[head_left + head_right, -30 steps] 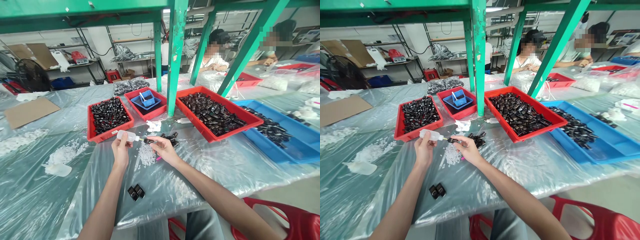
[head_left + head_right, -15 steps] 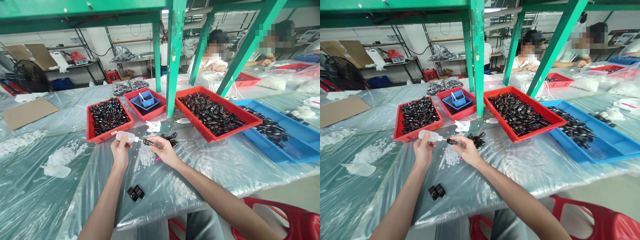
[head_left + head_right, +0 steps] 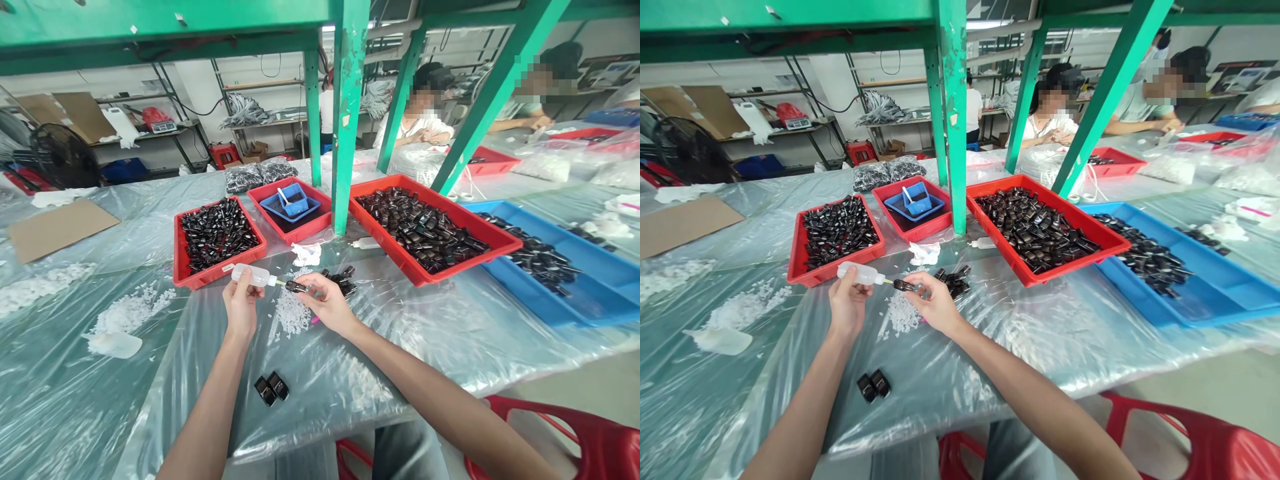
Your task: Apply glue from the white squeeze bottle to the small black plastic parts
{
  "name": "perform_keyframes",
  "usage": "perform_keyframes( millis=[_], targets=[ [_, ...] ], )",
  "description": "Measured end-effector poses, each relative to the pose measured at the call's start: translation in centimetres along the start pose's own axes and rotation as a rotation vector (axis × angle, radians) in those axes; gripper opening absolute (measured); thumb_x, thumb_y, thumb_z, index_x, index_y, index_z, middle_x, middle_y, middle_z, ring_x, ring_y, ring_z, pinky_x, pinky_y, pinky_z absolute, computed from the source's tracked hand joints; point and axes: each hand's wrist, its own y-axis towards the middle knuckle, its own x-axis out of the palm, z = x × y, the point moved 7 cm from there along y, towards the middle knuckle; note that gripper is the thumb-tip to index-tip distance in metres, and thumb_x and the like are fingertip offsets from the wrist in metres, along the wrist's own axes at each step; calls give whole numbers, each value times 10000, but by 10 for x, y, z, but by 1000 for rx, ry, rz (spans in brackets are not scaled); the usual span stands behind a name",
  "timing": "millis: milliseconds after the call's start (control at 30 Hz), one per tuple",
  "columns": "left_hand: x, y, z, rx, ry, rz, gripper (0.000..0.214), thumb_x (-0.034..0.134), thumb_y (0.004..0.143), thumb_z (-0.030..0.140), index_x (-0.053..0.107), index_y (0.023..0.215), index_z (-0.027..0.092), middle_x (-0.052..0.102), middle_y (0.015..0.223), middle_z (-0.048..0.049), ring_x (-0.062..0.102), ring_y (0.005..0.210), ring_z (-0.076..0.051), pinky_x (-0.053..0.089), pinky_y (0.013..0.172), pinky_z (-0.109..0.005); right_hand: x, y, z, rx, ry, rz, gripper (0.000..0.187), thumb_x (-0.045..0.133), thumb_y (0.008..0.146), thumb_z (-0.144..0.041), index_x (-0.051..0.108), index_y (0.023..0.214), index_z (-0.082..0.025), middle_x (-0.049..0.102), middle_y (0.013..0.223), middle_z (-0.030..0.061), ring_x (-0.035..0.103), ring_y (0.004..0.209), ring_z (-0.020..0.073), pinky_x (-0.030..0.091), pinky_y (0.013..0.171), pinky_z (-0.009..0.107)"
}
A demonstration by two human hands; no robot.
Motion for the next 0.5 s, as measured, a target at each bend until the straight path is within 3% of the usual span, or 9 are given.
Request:
perform_keyframes(
  millis=[500],
  targets=[
    [1,-1,0,-21,22,-12,353,771,738,467,617,704,151,557,573,0,470,492,-104,341,483,-241,-2,1,0,-18,-40,16,237,699,813,-323,668,1014,-201,665,1035,58,539,663,118,402,534,230]
  ],
)
